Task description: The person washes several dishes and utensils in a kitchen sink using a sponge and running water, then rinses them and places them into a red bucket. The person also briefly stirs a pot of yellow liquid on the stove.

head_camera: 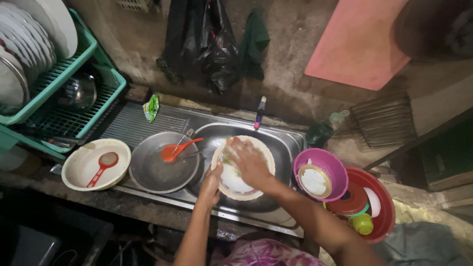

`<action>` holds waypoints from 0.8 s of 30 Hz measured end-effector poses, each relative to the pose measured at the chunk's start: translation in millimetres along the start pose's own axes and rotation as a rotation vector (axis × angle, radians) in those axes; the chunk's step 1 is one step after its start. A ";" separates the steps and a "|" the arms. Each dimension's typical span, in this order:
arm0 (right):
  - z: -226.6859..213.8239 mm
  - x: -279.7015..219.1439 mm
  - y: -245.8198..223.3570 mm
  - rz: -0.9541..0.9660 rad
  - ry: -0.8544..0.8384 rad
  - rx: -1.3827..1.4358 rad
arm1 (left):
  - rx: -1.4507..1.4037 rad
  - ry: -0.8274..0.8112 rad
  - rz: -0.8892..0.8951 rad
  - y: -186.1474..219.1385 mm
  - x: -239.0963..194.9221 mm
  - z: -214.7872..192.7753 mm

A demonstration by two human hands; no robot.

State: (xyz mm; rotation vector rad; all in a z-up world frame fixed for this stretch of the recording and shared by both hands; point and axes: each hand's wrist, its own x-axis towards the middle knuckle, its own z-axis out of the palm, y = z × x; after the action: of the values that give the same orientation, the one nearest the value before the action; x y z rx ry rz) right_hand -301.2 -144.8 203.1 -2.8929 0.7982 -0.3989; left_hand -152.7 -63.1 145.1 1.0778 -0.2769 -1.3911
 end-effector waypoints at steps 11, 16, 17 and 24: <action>23.3 -17.6 -7.7 0.389 -0.316 -0.047 | -0.011 0.097 0.225 -17.6 9.6 -1.0; 44.2 -16.8 -28.7 0.029 -0.214 0.063 | -0.074 0.113 0.138 -21.9 9.6 -5.5; 40.9 -16.8 -34.4 -0.075 -0.296 0.003 | -0.118 0.129 0.054 -19.9 10.1 -6.8; -36.9 -16.1 -69.5 0.151 -0.371 0.338 | -0.161 -0.051 -0.014 11.1 2.9 -10.3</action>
State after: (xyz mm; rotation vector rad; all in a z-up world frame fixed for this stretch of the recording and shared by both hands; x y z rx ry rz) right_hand -291.0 -78.5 247.4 -2.4660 0.7888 0.0224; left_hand -137.3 -63.1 146.7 0.9139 -0.1909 -1.4295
